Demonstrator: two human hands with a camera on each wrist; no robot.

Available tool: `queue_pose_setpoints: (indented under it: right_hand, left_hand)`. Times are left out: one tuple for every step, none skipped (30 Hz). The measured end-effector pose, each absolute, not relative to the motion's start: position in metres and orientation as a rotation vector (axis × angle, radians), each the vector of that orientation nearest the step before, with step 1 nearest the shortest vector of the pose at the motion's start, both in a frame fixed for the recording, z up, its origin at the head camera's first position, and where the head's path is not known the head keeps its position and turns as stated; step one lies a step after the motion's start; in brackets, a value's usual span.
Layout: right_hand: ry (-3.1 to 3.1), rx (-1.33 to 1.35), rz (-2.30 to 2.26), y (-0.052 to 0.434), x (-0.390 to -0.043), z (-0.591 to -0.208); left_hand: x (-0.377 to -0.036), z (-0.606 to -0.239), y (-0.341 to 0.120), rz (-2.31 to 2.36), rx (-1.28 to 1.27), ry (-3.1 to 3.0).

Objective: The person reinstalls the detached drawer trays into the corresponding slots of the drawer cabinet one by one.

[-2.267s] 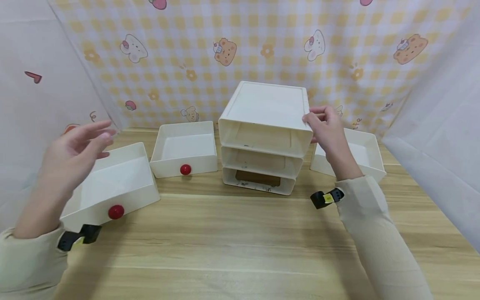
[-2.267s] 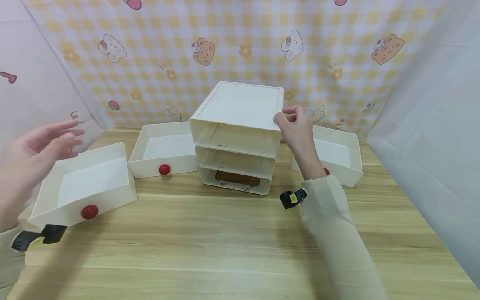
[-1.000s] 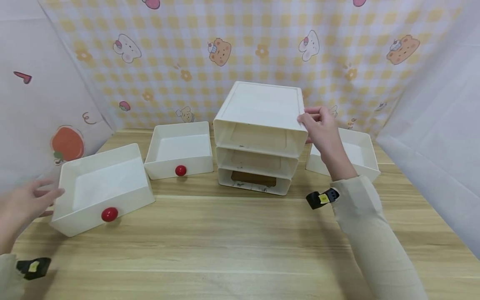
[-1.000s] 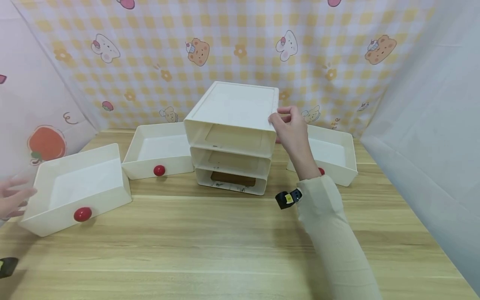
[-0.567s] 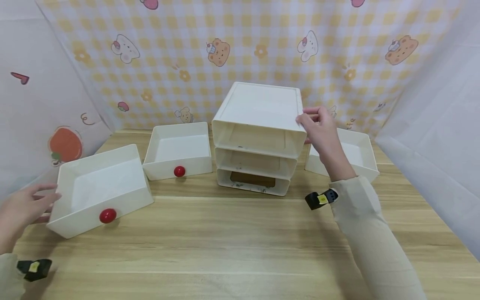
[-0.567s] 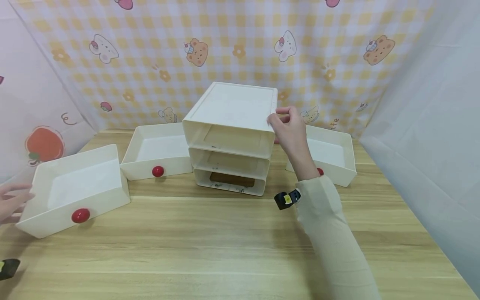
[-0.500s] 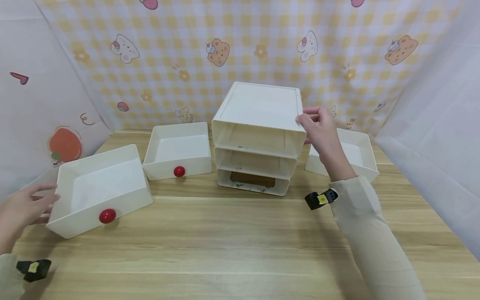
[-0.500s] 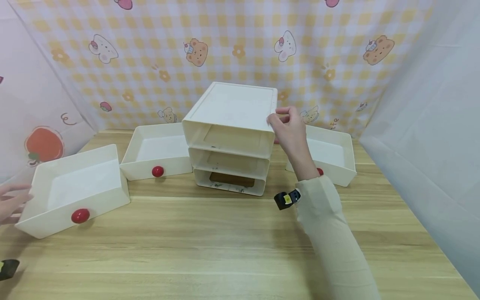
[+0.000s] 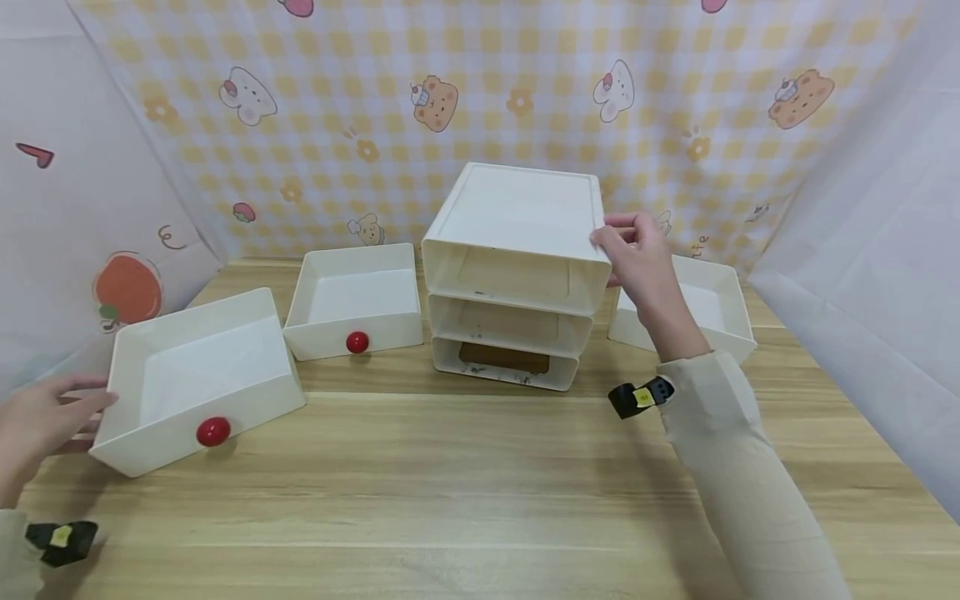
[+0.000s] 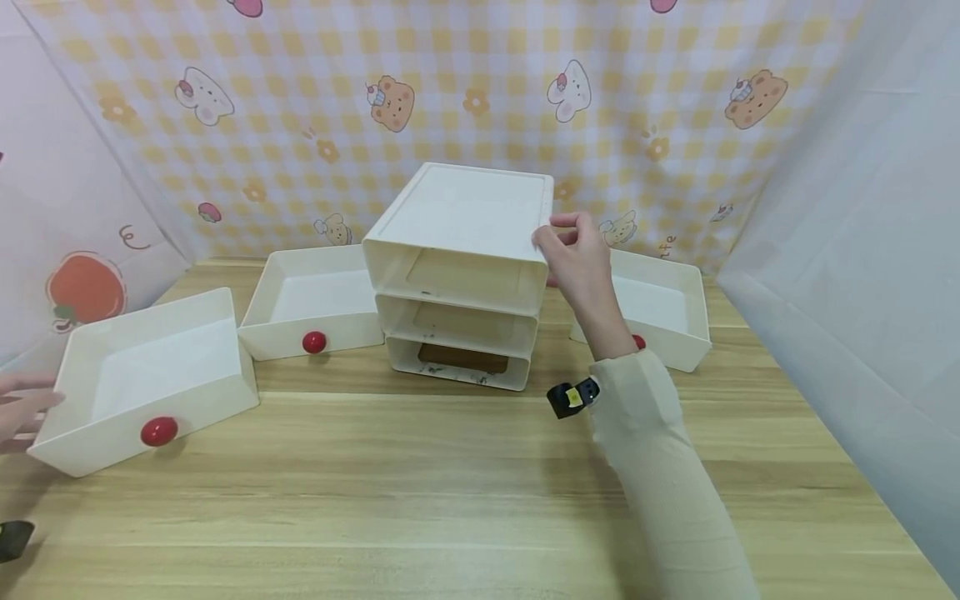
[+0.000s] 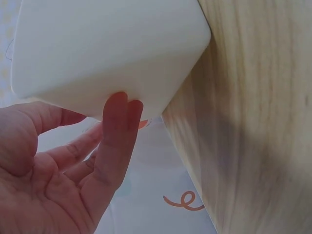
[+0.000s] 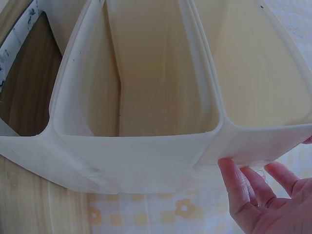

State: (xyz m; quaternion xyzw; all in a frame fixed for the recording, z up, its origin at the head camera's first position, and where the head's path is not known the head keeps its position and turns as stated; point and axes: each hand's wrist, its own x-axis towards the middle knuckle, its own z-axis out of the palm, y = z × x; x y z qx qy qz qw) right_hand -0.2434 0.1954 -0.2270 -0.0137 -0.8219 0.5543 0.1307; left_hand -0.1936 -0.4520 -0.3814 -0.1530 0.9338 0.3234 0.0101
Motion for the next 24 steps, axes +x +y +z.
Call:
queue_pose_setpoints:
  right_hand:
    - [-2.389,-0.040,1.608,0.195,-0.243,-0.227]
    - [-2.390,-0.040,1.608,0.196,-0.244,-0.227]
    - [-2.392,-0.041,1.608,0.195,-0.244,-0.227]
    - [-2.393,-0.041,1.608,0.195,-0.244,-0.228]
    - [-2.394,-0.042,1.608,0.195,-0.244,-0.227]
    - [-2.394,-0.043,1.607,0.195,-0.244,-0.228]
    - [-2.394,-0.042,1.607,0.195,-0.244,-0.227]
    - [-2.393,-0.043,1.607,0.195,-0.245,-0.228]
    - [-2.392,-0.044,1.606,0.195,-0.245,-0.227]
    - [-2.391,-0.044,1.605,0.195,-0.245,-0.227]
    - [-2.392,-0.044,1.603,0.194,-0.245,-0.227]
    - [-2.392,-0.042,1.603,0.194,-0.245,-0.227]
    - [-2.392,-0.043,1.604,0.194,-0.246,-0.227]
    - [-2.394,-0.044,1.604,0.194,-0.246,-0.227]
    - [-2.394,-0.042,1.607,0.194,-0.246,-0.227]
    - [-2.394,-0.042,1.609,0.194,-0.246,-0.227]
    - [-2.392,-0.041,1.612,0.194,-0.246,-0.228]
    - [-2.391,-0.040,1.614,0.194,-0.246,-0.228]
    - [-2.391,-0.039,1.616,0.194,-0.246,-0.228]
    - [-2.392,-0.037,1.615,0.194,-0.246,-0.228]
    - [-2.392,-0.035,1.615,0.194,-0.246,-0.228]
    - [-2.392,-0.034,1.615,0.194,-0.246,-0.227]
    - [-2.392,-0.032,1.616,0.194,-0.246,-0.227]
    - [-2.392,-0.031,1.616,0.194,-0.246,-0.227]
  left_hand:
    - [-0.193,-0.381,-0.452,1.016,-0.476,2.915]
    - [-0.192,-0.378,-0.449,1.032,-0.472,2.906]
    - [-0.190,-0.376,-0.445,1.026,-0.473,2.913]
    - [-0.188,-0.371,-0.441,1.041,-0.464,2.908]
    - [-0.186,-0.366,-0.437,1.048,-0.460,2.905]
    - [-0.184,-0.361,-0.432,1.060,-0.449,2.899]
    - [-0.182,-0.360,-0.429,1.062,-0.441,2.908]
    - [-0.181,-0.358,-0.427,1.060,-0.439,2.912]
    - [-0.181,-0.358,-0.426,1.053,-0.436,2.925]
    - [-0.181,-0.359,-0.427,1.052,-0.439,2.929]
    - [-0.183,-0.362,-0.429,1.043,-0.439,2.946]
    - [-0.184,-0.364,-0.433,1.051,-0.440,2.950]
    - [-0.186,-0.368,-0.437,1.050,-0.447,2.956]
    - [-0.189,-0.374,-0.443,1.037,-0.456,2.971]
    - [-0.191,-0.379,-0.448,1.032,-0.465,2.981]
    - [-0.193,-0.382,-0.452,1.034,-0.477,2.982]
    - [-0.194,-0.386,-0.455,1.038,-0.493,2.985]
    - [-0.195,-0.387,-0.458,1.047,-0.509,2.981]
    - [-0.195,-0.389,-0.458,1.055,-0.527,2.983]
    - [-0.195,-0.390,-0.458,1.065,-0.537,2.992]
    - [-0.194,-0.387,-0.457,1.094,-0.546,2.974]
    - [-0.193,-0.385,-0.456,1.110,-0.552,2.971]
    - [-0.191,-0.381,-0.455,1.131,-0.550,2.967]
    - [-0.190,-0.378,-0.453,1.138,-0.546,2.970]
